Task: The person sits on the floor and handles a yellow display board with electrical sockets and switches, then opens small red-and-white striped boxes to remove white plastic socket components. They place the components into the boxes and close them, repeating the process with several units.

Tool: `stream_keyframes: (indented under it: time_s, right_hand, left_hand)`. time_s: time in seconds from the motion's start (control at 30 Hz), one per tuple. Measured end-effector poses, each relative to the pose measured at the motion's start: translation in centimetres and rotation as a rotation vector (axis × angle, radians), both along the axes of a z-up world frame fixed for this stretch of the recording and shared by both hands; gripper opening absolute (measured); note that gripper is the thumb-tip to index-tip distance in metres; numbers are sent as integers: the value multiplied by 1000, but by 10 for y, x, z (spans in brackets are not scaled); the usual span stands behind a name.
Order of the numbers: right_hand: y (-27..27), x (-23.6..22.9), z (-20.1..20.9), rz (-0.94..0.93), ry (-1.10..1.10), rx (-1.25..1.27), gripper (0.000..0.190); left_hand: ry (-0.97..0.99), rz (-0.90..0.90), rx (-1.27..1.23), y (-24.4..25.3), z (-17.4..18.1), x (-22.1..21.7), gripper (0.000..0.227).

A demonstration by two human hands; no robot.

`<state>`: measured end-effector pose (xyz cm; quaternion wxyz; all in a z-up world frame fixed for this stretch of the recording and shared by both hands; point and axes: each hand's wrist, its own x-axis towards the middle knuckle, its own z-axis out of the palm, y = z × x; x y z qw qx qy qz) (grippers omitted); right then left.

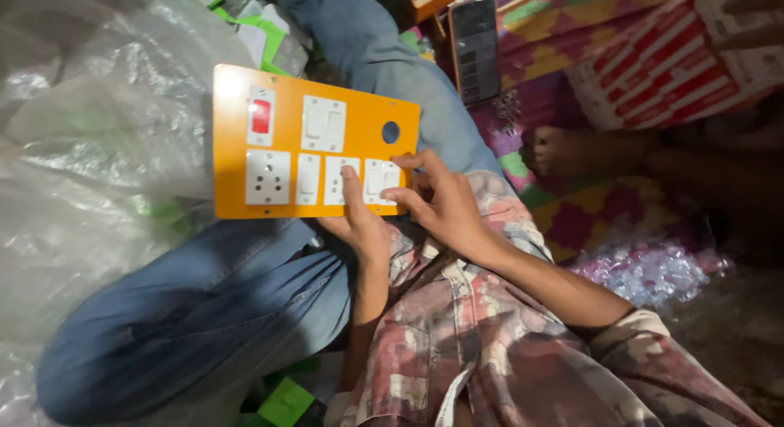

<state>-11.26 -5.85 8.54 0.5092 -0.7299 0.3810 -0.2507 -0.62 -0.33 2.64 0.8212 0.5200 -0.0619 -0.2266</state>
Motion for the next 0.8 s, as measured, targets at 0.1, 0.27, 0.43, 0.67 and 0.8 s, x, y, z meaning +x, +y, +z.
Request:
stream_keyframes:
  time_s: [0.1,0.27,0.43,0.67,0.8]
  right_hand:
    - [-5,-1,-1,-35,71,-53,43]
    - [-12,-2,-4,-20,-6,-83,46]
    - [-14,-5,-3,5,5,-125,47]
    - [-13,-5,2,-34,22,-131,46]
    - [-15,-7,3,-68,-9,-173,48]
  left_hand:
    - [35,12,-62,-3,4,0,43]
    - [93,-21,-130,-5,8,3,47]
    - [194,-31,-139,-5,9,6,49]
    - [168,-104,-152,-4,9,6,46]
    - [121,-150,-121,-4,3,4,54]
